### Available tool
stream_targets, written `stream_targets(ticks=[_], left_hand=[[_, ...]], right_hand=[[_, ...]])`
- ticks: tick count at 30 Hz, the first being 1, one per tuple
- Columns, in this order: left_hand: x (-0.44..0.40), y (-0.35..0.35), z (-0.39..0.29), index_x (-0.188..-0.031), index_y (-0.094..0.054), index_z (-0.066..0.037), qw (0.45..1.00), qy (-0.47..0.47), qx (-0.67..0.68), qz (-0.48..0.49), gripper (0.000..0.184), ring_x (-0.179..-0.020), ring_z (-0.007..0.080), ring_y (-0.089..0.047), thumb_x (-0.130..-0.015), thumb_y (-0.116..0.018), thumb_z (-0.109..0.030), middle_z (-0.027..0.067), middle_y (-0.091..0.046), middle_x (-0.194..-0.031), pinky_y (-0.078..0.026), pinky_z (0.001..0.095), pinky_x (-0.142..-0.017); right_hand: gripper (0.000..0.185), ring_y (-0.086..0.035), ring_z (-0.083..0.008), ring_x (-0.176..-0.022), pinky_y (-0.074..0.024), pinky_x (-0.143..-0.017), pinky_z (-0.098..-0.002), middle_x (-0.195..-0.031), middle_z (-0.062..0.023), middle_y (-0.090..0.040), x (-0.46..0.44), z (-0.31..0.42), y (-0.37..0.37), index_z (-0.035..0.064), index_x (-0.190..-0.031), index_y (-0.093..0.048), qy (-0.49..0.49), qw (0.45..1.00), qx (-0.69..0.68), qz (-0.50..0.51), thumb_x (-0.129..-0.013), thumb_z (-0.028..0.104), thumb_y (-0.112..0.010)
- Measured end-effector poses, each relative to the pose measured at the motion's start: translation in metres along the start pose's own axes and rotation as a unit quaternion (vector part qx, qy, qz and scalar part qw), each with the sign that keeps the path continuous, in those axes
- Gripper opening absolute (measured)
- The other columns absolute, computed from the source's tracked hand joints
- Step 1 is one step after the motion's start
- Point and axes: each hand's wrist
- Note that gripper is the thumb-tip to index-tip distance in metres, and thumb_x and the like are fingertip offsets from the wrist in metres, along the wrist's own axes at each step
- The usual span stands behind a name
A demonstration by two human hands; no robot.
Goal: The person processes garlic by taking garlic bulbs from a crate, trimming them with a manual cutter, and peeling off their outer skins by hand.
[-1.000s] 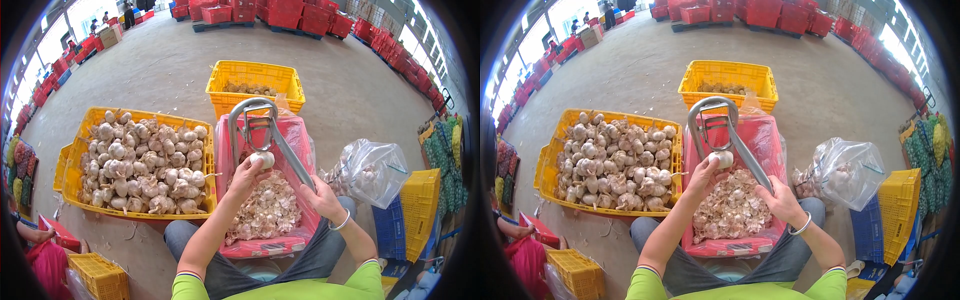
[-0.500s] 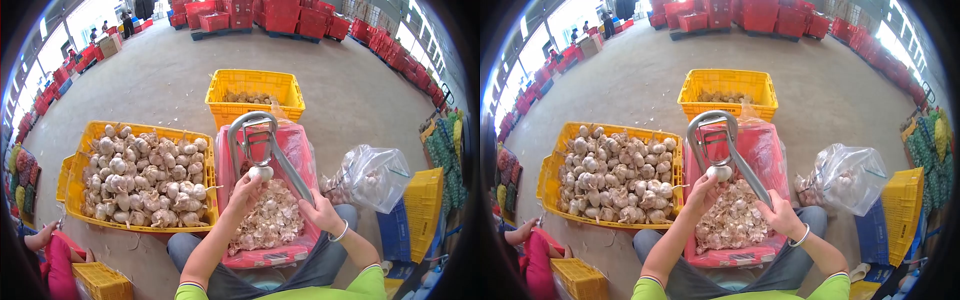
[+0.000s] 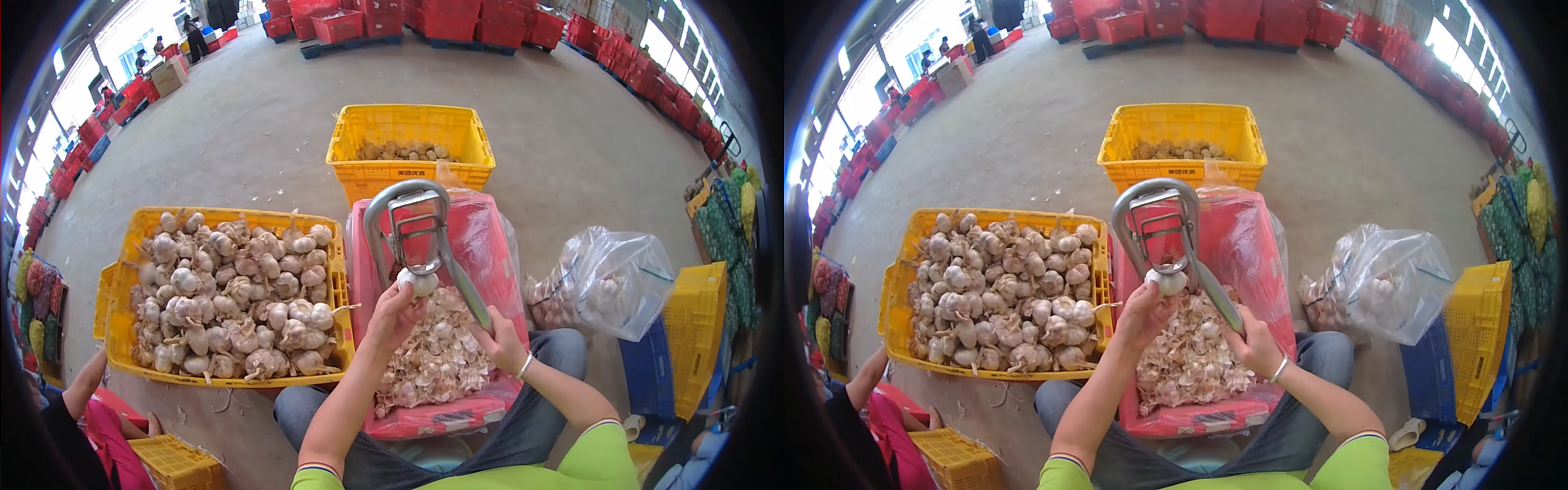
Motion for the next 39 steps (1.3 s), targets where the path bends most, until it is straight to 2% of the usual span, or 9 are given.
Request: stream_targets(ticks=[8,11,14,16,22,23,26,30,39], left_hand=[[0.007,-0.005,0.002,-0.126,-0.038,-0.01,0.997,0.027,-0.042,0.064,0.048,-0.098,0.0121,-0.051,-0.083,-0.06,-0.015,0.0031,-0.051,-0.113,-0.044,0.0276,-0.074],[0.019,-0.006,-0.002,-0.129,-0.035,-0.009,0.997,0.014,-0.054,0.053,0.055,-0.1,0.014,-0.051,-0.081,-0.061,-0.012,0.004,-0.05,-0.115,-0.044,0.0289,-0.077],[0.03,-0.005,-0.003,-0.13,-0.033,-0.01,0.996,0.006,-0.071,0.053,0.057,-0.103,0.0155,-0.051,-0.081,-0.06,-0.01,0.0052,-0.049,-0.117,-0.044,0.0296,-0.078],[0.035,-0.004,0.0,-0.13,-0.033,-0.011,0.993,0.005,-0.097,0.061,0.056,-0.104,0.0166,-0.051,-0.081,-0.059,-0.009,0.006,-0.048,-0.119,-0.045,0.0304,-0.08],[0.048,-0.005,0.025,-0.129,-0.033,-0.007,0.981,0.047,-0.191,0.002,0.05,-0.085,0.0153,-0.06,-0.087,-0.058,-0.019,0.0109,-0.056,-0.108,-0.05,0.0266,-0.066],[0.048,-0.003,0.028,-0.121,-0.04,-0.005,0.966,0.045,-0.252,-0.017,0.04,-0.067,0.0147,-0.062,-0.089,-0.056,-0.023,0.0099,-0.061,-0.091,-0.05,0.0249,-0.055],[0.047,0.004,0.021,-0.108,-0.046,-0.004,0.935,0.1,-0.338,-0.048,0.028,-0.054,0.0134,-0.059,-0.09,-0.054,-0.024,0.0072,-0.06,-0.075,-0.048,0.0238,-0.047],[0.047,0.018,0.026,-0.093,-0.051,-0.002,0.928,0.068,-0.359,-0.077,0.019,-0.047,0.0125,-0.056,-0.092,-0.051,-0.02,0.0047,-0.057,-0.066,-0.046,0.0229,-0.042],[0.058,0.007,0.029,-0.127,-0.039,0.0,0.898,0.098,-0.429,0.008,0.057,-0.087,0.0131,-0.058,-0.081,-0.066,-0.019,0.0073,-0.053,-0.109,-0.05,0.0245,-0.062]], right_hand=[[0.015,-0.036,-0.0137,-0.052,-0.0308,-0.048,-0.0303,-0.058,-0.0052,-0.035,-0.021,-0.051,-0.015,0.0039,-0.086,-0.044,0.088,0.994,0.039,-0.059,-0.085,0.011,-0.056],[0.022,-0.052,-0.025,-0.06,-0.0427,-0.058,-0.0319,-0.074,-0.0127,-0.052,-0.017,-0.048,-0.013,0.0028,-0.101,-0.048,0.025,0.997,0.063,-0.04,-0.084,0.012,-0.058],[0.03,-0.054,-0.0249,-0.066,-0.0452,-0.064,-0.032,-0.095,-0.014,-0.05,-0.014,-0.029,-0.01,0.002,-0.109,-0.048,0.231,0.922,0.237,-0.201,-0.083,0.011,-0.059],[0.038,-0.055,-0.0235,-0.08,-0.0466,-0.071,-0.0328,-0.108,-0.0147,-0.044,-0.004,-0.013,-0.005,0.0019,-0.115,-0.046,0.241,0.936,0.209,-0.147,-0.081,0.011,-0.061],[0.049,-0.057,-0.0206,-0.085,-0.0481,-0.069,-0.0294,-0.117,-0.0149,-0.044,-0.008,0.018,-0.034,0.0059,-0.122,-0.047,0.187,0.982,0.021,0.03,-0.079,0.019,-0.066],[0.045,-0.06,-0.017,-0.076,-0.049,-0.061,-0.0248,-0.111,-0.0131,-0.05,-0.017,-0.002,-0.037,0.0052,-0.121,-0.047,0.278,0.954,0.112,-0.007,-0.082,0.022,-0.064],[0.039,-0.059,-0.013,-0.066,-0.0477,-0.053,-0.0214,-0.098,-0.0091,-0.058,-0.007,-0.018,-0.046,0.0047,-0.12,-0.047,-0.082,0.96,-0.254,0.084,-0.087,0.023,-0.058],[0.037,-0.055,-0.0111,-0.054,-0.0469,-0.049,-0.0216,-0.088,-0.0078,-0.061,-0.001,-0.02,-0.043,0.0006,-0.109,-0.051,-0.225,0.86,-0.445,0.109,-0.094,0.033,-0.042],[0.038,-0.055,-0.0078,-0.06,-0.0458,-0.048,-0.0206,-0.081,-0.0027,-0.056,-0.005,-0.022,-0.048,0.0066,-0.106,-0.047,-0.266,0.886,-0.353,0.14,-0.088,0.041,-0.05]])
Point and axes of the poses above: each hand's wrist, its own x-axis away from the middle knuckle, its own y-axis out of the back of the hand, z = x × y
